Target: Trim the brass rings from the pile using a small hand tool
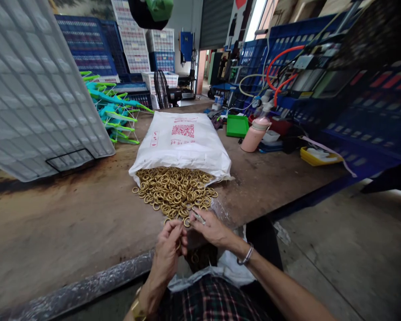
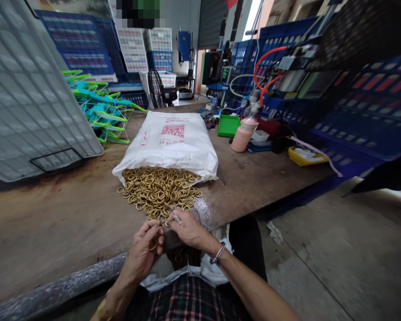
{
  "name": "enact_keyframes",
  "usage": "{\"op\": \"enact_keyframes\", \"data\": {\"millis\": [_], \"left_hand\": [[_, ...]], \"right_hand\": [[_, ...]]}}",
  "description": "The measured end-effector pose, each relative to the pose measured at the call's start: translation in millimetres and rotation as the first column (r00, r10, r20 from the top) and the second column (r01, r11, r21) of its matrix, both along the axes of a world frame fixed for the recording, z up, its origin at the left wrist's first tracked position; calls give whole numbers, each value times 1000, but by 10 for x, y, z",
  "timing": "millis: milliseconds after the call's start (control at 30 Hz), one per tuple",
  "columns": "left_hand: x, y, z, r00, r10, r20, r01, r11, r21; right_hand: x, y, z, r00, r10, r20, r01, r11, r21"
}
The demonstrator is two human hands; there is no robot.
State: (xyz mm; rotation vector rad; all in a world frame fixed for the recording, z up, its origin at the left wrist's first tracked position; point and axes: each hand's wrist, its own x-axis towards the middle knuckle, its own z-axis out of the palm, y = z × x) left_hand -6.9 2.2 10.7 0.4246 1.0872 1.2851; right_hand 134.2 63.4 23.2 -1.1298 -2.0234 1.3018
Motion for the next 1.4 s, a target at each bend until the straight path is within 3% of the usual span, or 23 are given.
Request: {"op": "enact_keyframes", "data": {"millis": [133, 233, 433, 600, 700, 800, 900, 1000, 1267, 1400], "left_hand": [[34, 34, 13, 954, -43, -297, 63, 996, 58], [61, 35, 31, 924, -82, -373, 115, 991, 67], [84, 14, -74, 952, -46, -304, 64, 997, 49], [109, 25, -115, 986, -89, -143, 98, 994, 52], [125, 41, -82, 988, -118, -103, 120, 993, 16], [135, 56, -60, 986, -136, -95, 138, 990, 20], [136, 69, -70, 982, -149, -119, 155, 987, 47], [132, 74, -83, 976, -166, -138, 175, 983, 54], [132, 52, -40, 982, -173, -83, 177, 983, 51], [128, 46, -33, 987, -122, -101, 125, 992, 24]], "right_hand": [[37, -30, 44, 987, 50, -151, -83, 972, -220], [37, -43, -14, 981, 2, -193, -70, 934, -350], [-21, -68, -50, 947, -164, -275, -7, 848, -530], [-26, -64, -15, 928, -202, -314, -35, 790, -612], [-20, -40, -44, 940, -221, -260, 47, 838, -544], [-12, -11, -72, 960, -222, -168, 151, 922, -356], [-6, 4, -71, 979, -174, -109, 151, 970, -193], [-7, 2, -65, 987, -142, -81, 131, 983, -131], [-19, -17, -105, 988, -135, -73, 123, 982, -147], [14, -71, -125, 979, -185, 80, 182, 982, 45]]}}
